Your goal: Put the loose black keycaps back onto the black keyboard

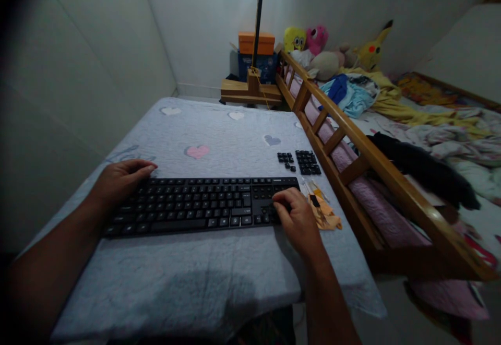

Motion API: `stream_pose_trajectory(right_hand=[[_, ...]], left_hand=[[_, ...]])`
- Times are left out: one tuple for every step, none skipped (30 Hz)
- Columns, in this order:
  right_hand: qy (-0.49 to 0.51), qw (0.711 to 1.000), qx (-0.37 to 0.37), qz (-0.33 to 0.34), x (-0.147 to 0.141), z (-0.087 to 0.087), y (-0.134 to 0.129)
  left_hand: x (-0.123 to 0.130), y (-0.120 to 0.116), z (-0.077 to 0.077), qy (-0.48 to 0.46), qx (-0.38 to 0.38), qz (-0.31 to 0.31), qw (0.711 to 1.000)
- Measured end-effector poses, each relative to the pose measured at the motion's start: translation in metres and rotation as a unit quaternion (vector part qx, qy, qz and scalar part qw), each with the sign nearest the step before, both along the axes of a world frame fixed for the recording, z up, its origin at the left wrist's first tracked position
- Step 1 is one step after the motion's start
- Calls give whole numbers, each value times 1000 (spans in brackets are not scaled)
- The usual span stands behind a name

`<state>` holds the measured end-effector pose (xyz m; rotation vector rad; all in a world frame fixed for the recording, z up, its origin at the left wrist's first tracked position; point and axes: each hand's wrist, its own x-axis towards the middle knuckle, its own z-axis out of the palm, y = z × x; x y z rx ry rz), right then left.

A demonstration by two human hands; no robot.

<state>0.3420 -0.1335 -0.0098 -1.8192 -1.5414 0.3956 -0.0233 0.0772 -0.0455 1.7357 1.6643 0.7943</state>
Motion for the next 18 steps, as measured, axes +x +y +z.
stream_pose_trajectory(right_hand=[[-11, 1000, -16, 9, 1, 2, 0], [-22, 999, -34, 21, 1, 3, 1], [-32, 998, -49, 36, 0, 3, 1], [-42, 996, -62, 48, -3, 2, 2], [-51, 994, -72, 58, -6, 0, 3], [-59, 993, -79, 63, -9, -2, 3], [-67, 992, -86, 64, -11, -5, 4], [-75, 991, -93, 63, -14, -9, 5], [-81, 990, -100, 60, -16, -12, 6], [-86, 989, -104, 58, -17, -14, 7], [-88, 989, -107, 56, -17, -15, 7], [-89, 989, -109, 55, -17, -16, 7], [-89, 988, -109, 55, -16, -15, 7], [-87, 989, -109, 56, -15, -14, 7], [-83, 989, -106, 59, -13, -13, 6], [-76, 990, -100, 60, -11, -11, 5], [-68, 992, -92, 60, -9, -10, 5], [-62, 993, -85, 58, -7, -9, 4]], left_hand=[[0, 0, 0, 0, 0, 0, 1000], [0, 0, 1, 0, -2, -1, 1000], [0, -1, 1, 0, -3, -1, 1000], [0, -1, 2, 0, -4, 0, 1000], [0, -2, 2, 0, -5, 0, 1000], [0, -2, 3, 0, -6, 1, 1000], [1, -2, 3, -1, -6, 1, 1000], [1, -2, 3, -1, -4, 1, 1000], [1, -2, 2, -2, -2, 0, 1000], [1, -2, 2, -1, 0, -1, 1000], [1, -1, 2, 0, 1, -1, 1000], [1, -1, 1, 2, 1, -1, 1000], [0, 0, 0, 4, 0, 0, 1000], [0, 0, 0, 6, -1, 1, 1000], [0, 1, 0, 8, -2, 1, 1000], [0, 1, 0, 10, -3, 1, 1000], [0, 1, 0, 11, -3, -1, 1000], [0, 1, 0, 12, -3, -2, 1000]])
